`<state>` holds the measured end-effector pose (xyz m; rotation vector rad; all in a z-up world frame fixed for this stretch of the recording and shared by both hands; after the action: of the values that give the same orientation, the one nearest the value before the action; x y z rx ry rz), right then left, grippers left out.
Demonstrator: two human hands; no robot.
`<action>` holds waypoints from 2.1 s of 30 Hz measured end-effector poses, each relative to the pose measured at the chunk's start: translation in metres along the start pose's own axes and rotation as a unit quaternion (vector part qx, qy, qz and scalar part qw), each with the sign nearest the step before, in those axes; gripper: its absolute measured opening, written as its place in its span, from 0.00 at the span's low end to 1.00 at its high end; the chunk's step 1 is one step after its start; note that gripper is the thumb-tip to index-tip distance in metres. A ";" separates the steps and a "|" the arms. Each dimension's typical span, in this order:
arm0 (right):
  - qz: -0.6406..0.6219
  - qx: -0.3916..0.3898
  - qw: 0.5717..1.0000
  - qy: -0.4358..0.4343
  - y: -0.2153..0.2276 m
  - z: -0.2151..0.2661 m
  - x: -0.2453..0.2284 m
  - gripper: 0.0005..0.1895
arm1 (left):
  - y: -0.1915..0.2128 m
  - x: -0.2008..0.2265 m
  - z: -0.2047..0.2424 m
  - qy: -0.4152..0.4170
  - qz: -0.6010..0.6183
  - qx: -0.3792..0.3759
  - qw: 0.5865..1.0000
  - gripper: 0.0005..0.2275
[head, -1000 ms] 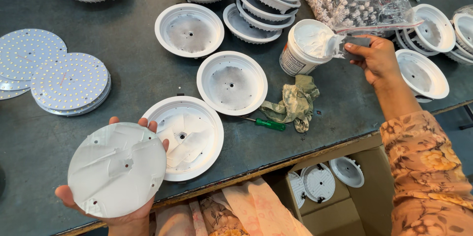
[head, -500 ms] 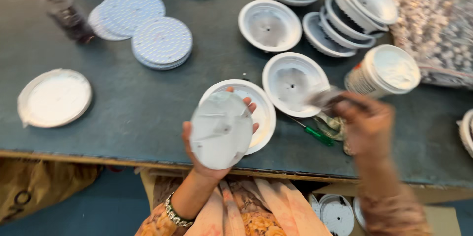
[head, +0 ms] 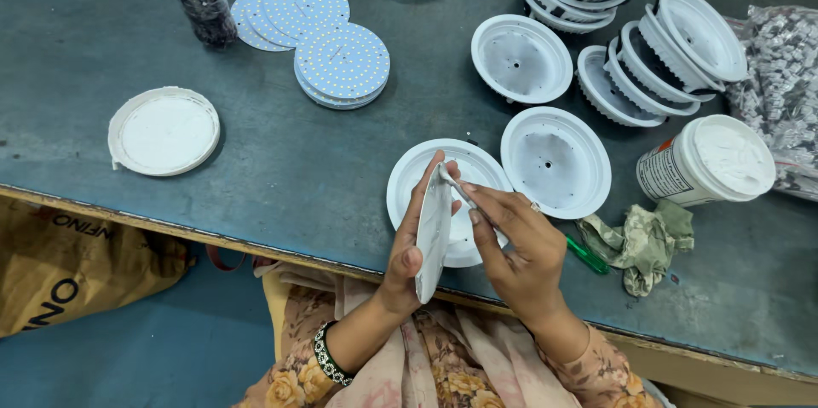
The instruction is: The person scoops white paste from a container and spreads it onto the inner surface of white circular housings. They then place circular LED panels into the paste-coated housings and press them down. The person repeats this process for multiple units on a workbench.
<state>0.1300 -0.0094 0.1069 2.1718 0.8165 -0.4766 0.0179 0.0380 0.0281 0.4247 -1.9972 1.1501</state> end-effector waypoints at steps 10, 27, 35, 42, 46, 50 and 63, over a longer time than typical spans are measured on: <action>-0.031 -0.019 0.999 -0.022 -0.006 0.006 -0.010 0.15 | 0.006 0.000 0.001 -0.034 -0.071 0.017 0.997 0.57; -0.003 -0.016 1.000 -0.012 0.004 0.012 -0.010 0.14 | 0.016 -0.006 -0.006 -0.026 0.186 0.059 0.981 0.49; 0.042 -0.067 0.986 0.147 0.000 -0.022 -0.016 0.16 | 0.009 0.003 0.001 0.059 0.350 0.029 0.934 0.41; 0.054 -0.104 0.980 0.159 -0.003 -0.012 -0.017 0.17 | 0.014 0.001 -0.003 0.049 0.357 0.043 0.932 0.43; 0.048 -0.120 0.981 0.144 0.002 0.009 -0.021 0.19 | 0.022 0.000 -0.006 0.048 0.353 0.053 0.933 0.43; 0.003 -0.099 0.992 0.078 0.012 0.029 -0.006 0.20 | 0.031 0.001 -0.009 0.046 0.371 0.049 0.926 0.42; -0.528 0.207 0.773 -0.285 0.058 0.070 0.177 0.16 | 0.024 -0.029 -0.060 -0.023 -0.600 -0.089 0.795 0.48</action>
<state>0.2932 -0.0208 -0.0068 1.5083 1.6151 -1.9158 0.0492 0.0988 0.0098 1.3569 -1.3412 0.1236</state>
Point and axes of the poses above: each hand's wrist, its own z-axis away from the middle knuckle, its own y-axis out of the back of the hand, x = y × z, the point moved 6 cm from there along -z, towards the middle knuckle, and after that the axes turned 2 degrees about -y, right-handed, at the moved point
